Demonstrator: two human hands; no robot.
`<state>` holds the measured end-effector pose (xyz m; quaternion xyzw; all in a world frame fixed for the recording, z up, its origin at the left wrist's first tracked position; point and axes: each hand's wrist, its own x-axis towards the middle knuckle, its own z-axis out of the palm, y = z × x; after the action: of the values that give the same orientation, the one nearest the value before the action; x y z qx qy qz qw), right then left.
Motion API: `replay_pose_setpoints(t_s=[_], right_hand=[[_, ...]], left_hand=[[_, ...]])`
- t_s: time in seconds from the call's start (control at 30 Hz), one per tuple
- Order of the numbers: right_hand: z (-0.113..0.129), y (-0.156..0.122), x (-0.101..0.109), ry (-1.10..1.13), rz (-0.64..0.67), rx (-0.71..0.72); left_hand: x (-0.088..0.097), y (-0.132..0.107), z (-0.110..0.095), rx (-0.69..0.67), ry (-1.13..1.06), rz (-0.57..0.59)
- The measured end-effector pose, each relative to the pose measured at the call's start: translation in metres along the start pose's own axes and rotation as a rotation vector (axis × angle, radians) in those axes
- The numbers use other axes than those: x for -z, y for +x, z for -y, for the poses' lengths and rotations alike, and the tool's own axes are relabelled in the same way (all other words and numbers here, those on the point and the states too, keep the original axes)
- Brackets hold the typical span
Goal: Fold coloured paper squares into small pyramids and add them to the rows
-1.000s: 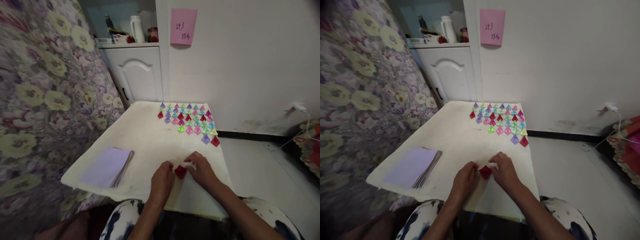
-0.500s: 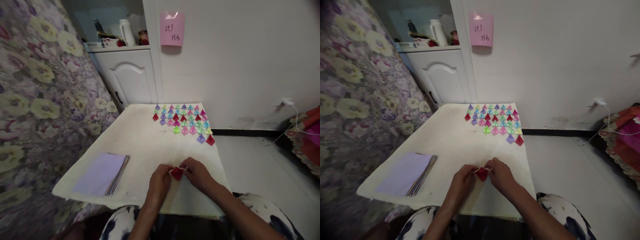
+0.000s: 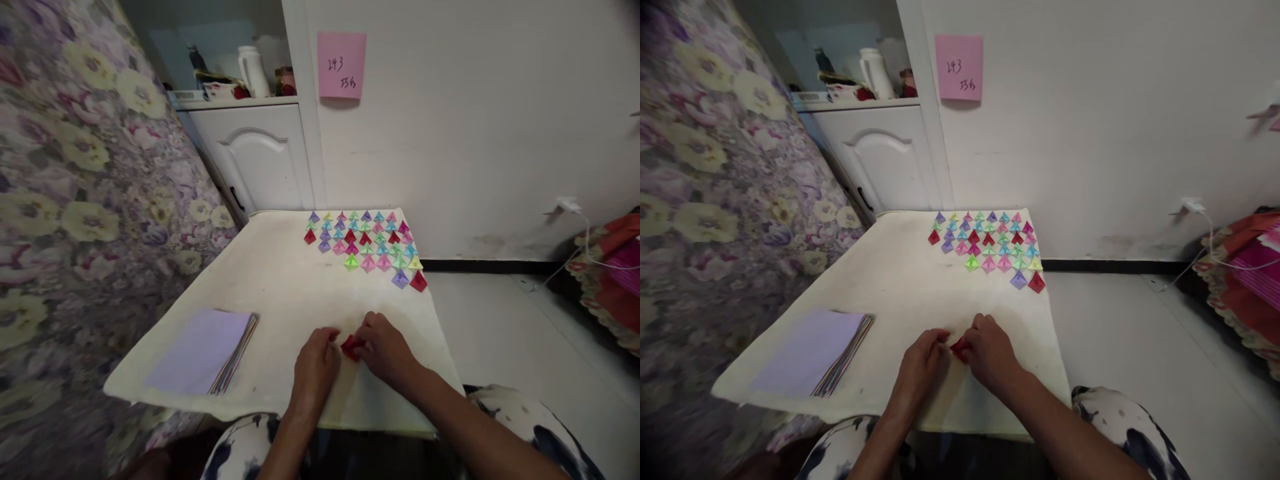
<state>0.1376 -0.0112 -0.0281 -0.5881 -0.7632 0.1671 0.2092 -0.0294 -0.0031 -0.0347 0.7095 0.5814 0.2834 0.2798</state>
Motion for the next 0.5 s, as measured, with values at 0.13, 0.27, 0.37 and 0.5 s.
replay_pose_setpoints(t_s=[0.13, 0.27, 0.37, 0.5], right_hand=[[0.005, 0.003, -0.008, -0.055, 0.006, 0.017], [-0.001, 0.006, -0.004, -0.087, -0.025, -0.001], [-0.015, 0.008, 0.007, -0.108, -0.093, -0.061], [-0.033, 0.012, 0.014, -0.145, -0.142, -0.196]], left_hand=[[0.000, 0.000, 0.001, 0.004, 0.015, 0.004], [0.000, 0.001, 0.003, 0.005, 0.013, 0.013], [-0.001, 0.001, 0.004, -0.017, 0.012, 0.028], [-0.003, 0.002, 0.002, -0.026, 0.046, 0.066]])
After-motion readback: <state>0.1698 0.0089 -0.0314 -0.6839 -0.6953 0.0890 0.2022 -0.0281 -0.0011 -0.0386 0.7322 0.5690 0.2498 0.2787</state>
